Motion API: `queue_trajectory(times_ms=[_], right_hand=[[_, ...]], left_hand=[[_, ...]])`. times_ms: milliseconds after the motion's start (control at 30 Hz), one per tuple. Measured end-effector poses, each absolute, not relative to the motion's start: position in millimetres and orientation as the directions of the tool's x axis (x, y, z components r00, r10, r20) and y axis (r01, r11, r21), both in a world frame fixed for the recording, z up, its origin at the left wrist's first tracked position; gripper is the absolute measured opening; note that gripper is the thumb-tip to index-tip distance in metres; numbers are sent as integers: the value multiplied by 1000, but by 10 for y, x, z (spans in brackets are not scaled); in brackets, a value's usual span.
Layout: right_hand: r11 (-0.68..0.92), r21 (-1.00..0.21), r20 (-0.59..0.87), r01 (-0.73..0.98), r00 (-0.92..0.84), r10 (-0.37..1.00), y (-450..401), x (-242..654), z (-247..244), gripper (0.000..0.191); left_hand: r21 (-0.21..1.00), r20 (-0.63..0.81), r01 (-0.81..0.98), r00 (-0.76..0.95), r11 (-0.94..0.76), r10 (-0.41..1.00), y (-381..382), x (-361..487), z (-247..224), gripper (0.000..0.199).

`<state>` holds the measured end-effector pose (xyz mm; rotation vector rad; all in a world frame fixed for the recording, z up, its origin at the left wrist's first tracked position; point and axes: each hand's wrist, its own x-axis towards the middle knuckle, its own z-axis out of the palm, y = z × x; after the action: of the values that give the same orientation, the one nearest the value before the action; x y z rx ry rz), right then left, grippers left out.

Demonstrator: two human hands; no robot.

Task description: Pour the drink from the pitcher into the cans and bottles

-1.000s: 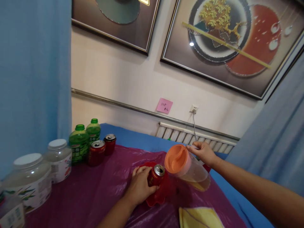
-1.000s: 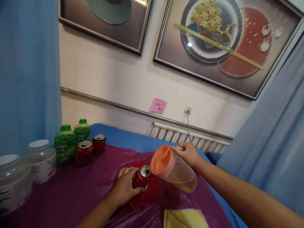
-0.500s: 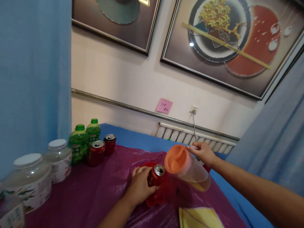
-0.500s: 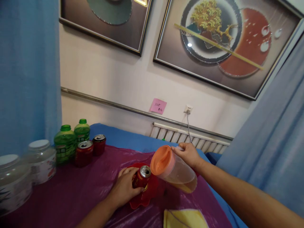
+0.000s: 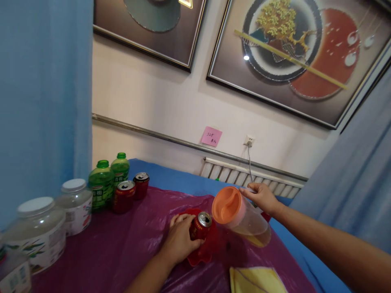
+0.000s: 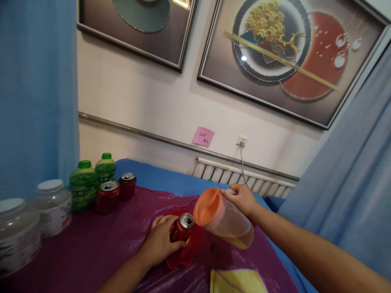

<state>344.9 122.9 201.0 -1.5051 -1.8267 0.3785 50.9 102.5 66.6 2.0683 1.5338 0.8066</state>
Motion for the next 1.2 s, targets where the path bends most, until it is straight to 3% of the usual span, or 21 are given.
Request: queue_trajectory(times_ms=[1200], right_hand=[[268,-673,326,689,-49,944,1169,3421,2032,58]], left_hand=[[650,189,704,215,-286,958,1023,512,668,71]])
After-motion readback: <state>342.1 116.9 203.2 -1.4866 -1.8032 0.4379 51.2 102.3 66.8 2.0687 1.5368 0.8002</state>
